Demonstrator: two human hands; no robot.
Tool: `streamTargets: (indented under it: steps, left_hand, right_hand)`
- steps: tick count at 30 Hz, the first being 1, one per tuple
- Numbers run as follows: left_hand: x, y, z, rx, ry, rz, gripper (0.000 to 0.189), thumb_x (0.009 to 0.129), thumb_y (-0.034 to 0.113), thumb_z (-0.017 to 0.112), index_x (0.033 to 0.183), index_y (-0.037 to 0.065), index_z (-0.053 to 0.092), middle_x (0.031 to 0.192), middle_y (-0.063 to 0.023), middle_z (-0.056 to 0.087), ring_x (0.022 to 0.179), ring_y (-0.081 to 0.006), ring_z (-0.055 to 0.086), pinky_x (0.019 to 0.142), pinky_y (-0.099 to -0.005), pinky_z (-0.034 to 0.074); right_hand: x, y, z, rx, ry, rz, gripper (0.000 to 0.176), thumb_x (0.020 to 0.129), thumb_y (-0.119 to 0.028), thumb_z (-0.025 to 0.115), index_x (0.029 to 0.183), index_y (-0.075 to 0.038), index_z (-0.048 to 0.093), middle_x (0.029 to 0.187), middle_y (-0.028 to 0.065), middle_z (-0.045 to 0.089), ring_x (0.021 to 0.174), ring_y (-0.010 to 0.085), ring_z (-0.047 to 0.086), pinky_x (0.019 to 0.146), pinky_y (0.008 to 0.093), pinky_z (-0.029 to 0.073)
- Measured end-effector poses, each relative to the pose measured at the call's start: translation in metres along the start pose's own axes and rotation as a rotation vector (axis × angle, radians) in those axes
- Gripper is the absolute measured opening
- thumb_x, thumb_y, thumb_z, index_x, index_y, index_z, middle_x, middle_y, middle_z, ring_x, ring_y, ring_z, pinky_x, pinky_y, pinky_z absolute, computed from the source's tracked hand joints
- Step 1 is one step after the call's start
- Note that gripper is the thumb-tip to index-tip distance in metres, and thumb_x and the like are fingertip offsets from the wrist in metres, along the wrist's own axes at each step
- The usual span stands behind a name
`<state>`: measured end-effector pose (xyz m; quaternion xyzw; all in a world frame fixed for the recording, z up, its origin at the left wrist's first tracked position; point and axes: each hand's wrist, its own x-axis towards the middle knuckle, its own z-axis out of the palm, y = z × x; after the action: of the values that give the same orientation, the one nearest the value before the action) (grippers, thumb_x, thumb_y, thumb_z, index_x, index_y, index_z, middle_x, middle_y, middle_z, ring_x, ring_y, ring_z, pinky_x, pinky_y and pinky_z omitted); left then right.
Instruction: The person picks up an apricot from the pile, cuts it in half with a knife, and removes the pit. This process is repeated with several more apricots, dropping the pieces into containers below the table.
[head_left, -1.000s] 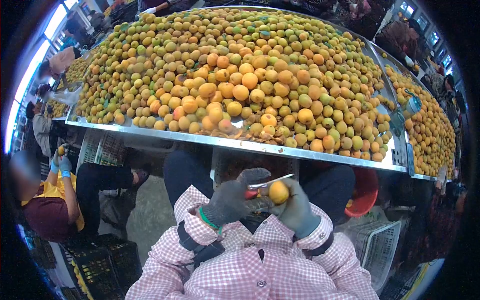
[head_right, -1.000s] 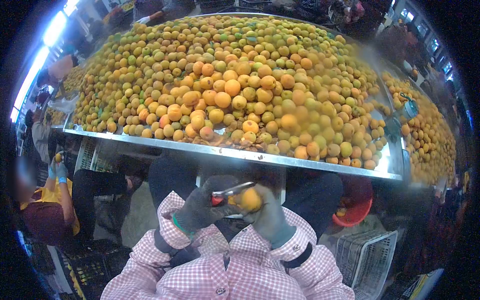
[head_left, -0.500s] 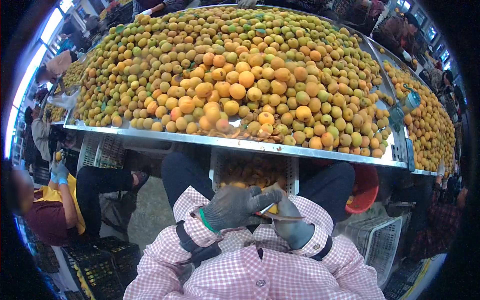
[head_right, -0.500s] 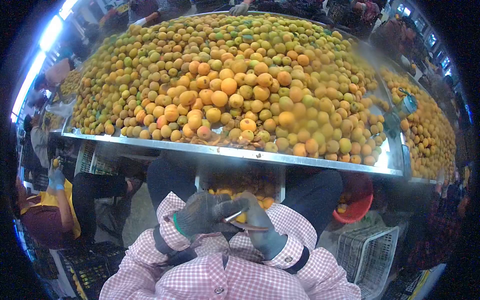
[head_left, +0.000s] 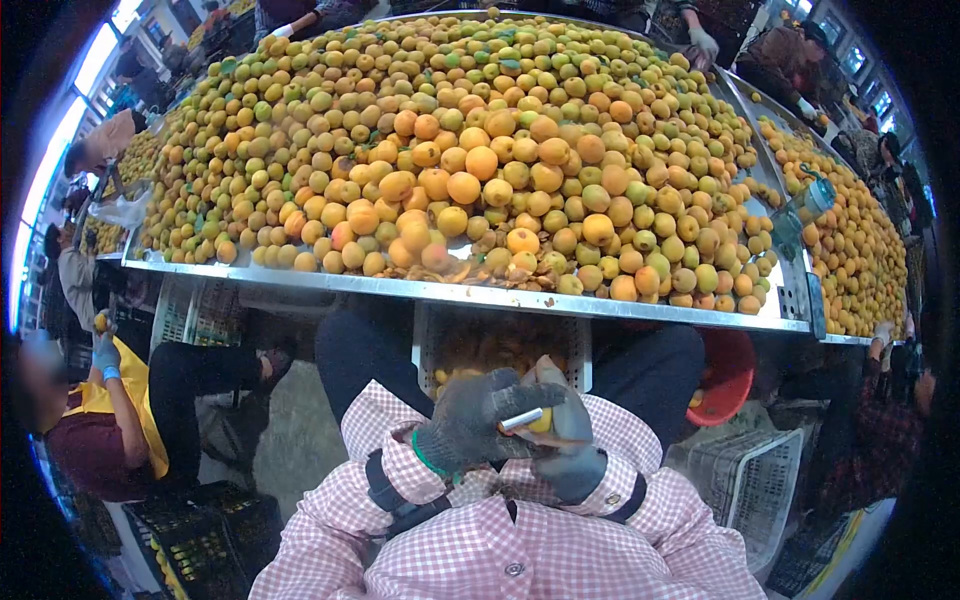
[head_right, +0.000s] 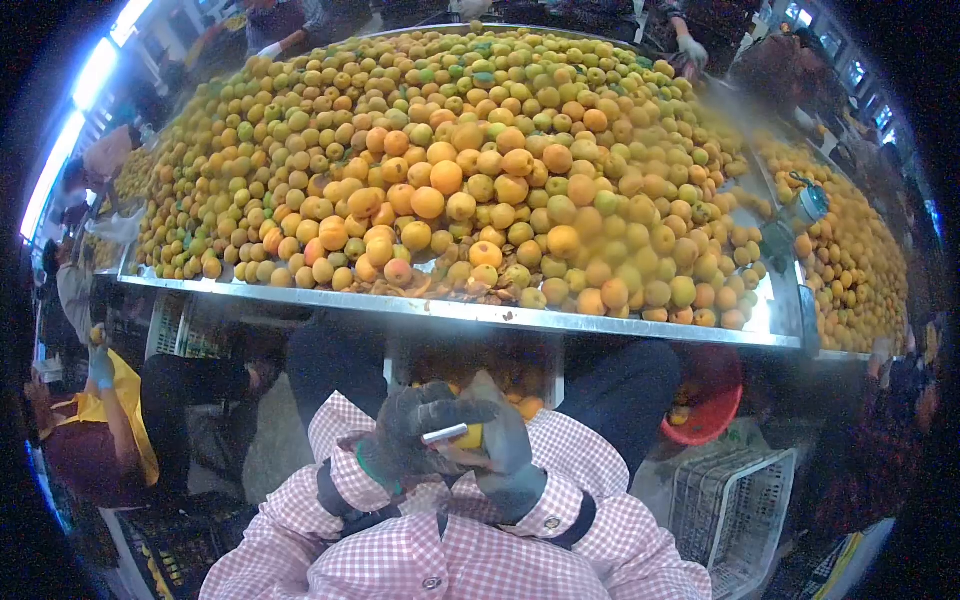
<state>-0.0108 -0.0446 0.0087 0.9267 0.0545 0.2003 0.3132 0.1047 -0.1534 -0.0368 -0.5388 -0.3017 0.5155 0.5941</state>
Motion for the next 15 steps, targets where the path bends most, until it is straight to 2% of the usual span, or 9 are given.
streamTargets:
  steps: [2,4,6,8,9,10,12,13,15]
  left_hand:
    - [0.001,0.001,0.011,-0.243,0.231,-0.160,0.063,0.063,0.036,0.077,0.118,0.012,0.057,0.088,-0.0107,0.062,0.072,-0.0263,0.062,0.063,-0.0332,0.049]
    - [0.006,0.006,0.018,-0.387,0.328,-0.246,0.059,0.066,0.034,0.076,0.116,0.008,0.056,0.090,-0.0114,0.062,0.076,-0.0258,0.062,0.066,-0.0336,0.048]
    - [0.005,0.002,0.024,-0.527,0.433,-0.331,0.056,0.069,0.031,0.075,0.114,0.003,0.055,0.091,-0.0120,0.062,0.079,-0.0253,0.062,0.070,-0.0340,0.048]
    - [-0.007,-0.018,0.036,-0.715,0.474,-0.599,0.046,0.075,0.024,0.072,0.109,-0.001,0.055,0.094,-0.0121,0.062,0.082,-0.0229,0.062,0.073,-0.0336,0.048]
    - [-0.014,-0.026,0.034,-0.394,0.388,-0.602,0.042,0.083,0.030,0.064,0.111,0.000,0.054,0.089,-0.0105,0.060,0.071,-0.0188,0.061,0.062,-0.0291,0.049]
    - [-0.014,-0.027,0.031,-0.393,0.390,-0.596,0.042,0.083,0.030,0.064,0.111,0.000,0.054,0.089,-0.0105,0.060,0.071,-0.0188,0.061,0.062,-0.0291,0.049]
    - [-0.014,-0.022,0.025,-2.061,0.427,-0.477,0.046,0.088,0.040,0.054,0.115,0.002,0.051,0.081,-0.0069,0.056,0.053,-0.0128,0.052,0.045,-0.0234,0.043]
    - [-0.008,-0.012,0.023,-1.680,0.533,-0.681,0.053,0.090,0.050,0.045,0.118,0.005,0.048,0.072,-0.0032,0.051,0.043,-0.0082,0.040,0.036,-0.0209,0.032]
    - [-0.013,-0.015,0.022,-1.716,0.521,-0.710,0.057,0.088,0.055,0.044,0.117,0.006,0.049,0.068,-0.0037,0.049,0.040,-0.0091,0.038,0.034,-0.0219,0.030]
  right_hand:
    - [0.004,-0.009,0.014,0.107,0.113,0.008,0.046,0.060,-0.019,0.079,0.094,-0.004,0.053,0.085,0.0108,0.053,0.080,0.0258,0.056,0.068,0.0353,0.043]
    - [0.008,0.000,0.017,-0.576,0.383,-0.403,0.035,0.068,-0.024,0.073,0.089,-0.004,0.054,0.085,0.0118,0.054,0.078,0.0279,0.056,0.065,0.0359,0.043]
    - [0.012,-0.030,0.019,-0.397,0.367,-0.332,0.027,0.083,-0.026,0.060,0.092,-0.001,0.054,0.084,0.0121,0.056,0.075,0.0252,0.058,0.064,0.0337,0.045]
    - [0.014,-0.041,0.004,0.273,0.063,0.184,0.028,0.094,-0.023,0.040,0.099,0.002,0.052,0.081,0.0086,0.056,0.070,0.0167,0.056,0.063,0.0252,0.046]
    - [0.012,-0.050,0.011,-0.235,0.110,-0.128,0.022,0.086,-0.007,0.054,0.105,0.003,0.047,0.081,0.0086,0.057,0.069,0.0158,0.055,0.064,0.0255,0.047]
    - [0.014,-0.048,0.009,-0.236,0.111,-0.133,0.022,0.086,-0.007,0.054,0.105,0.003,0.047,0.081,0.0086,0.057,0.069,0.0158,0.055,0.064,0.0255,0.047]
    - [0.018,-0.034,0.002,-0.471,0.152,-0.493,0.041,0.099,-0.034,0.031,0.098,0.001,0.054,0.081,0.0077,0.059,0.070,0.0158,0.057,0.063,0.0280,0.048]
    - [0.018,-0.026,-0.002,-0.472,0.153,-0.494,0.041,0.099,-0.034,0.031,0.098,0.001,0.054,0.081,0.0077,0.059,0.070,0.0158,0.057,0.063,0.0280,0.048]
    - [0.019,-0.010,-0.011,-0.540,0.103,-0.472,0.040,0.098,-0.032,0.034,0.104,0.002,0.053,0.086,0.0097,0.060,0.075,0.0182,0.059,0.073,0.0285,0.049]
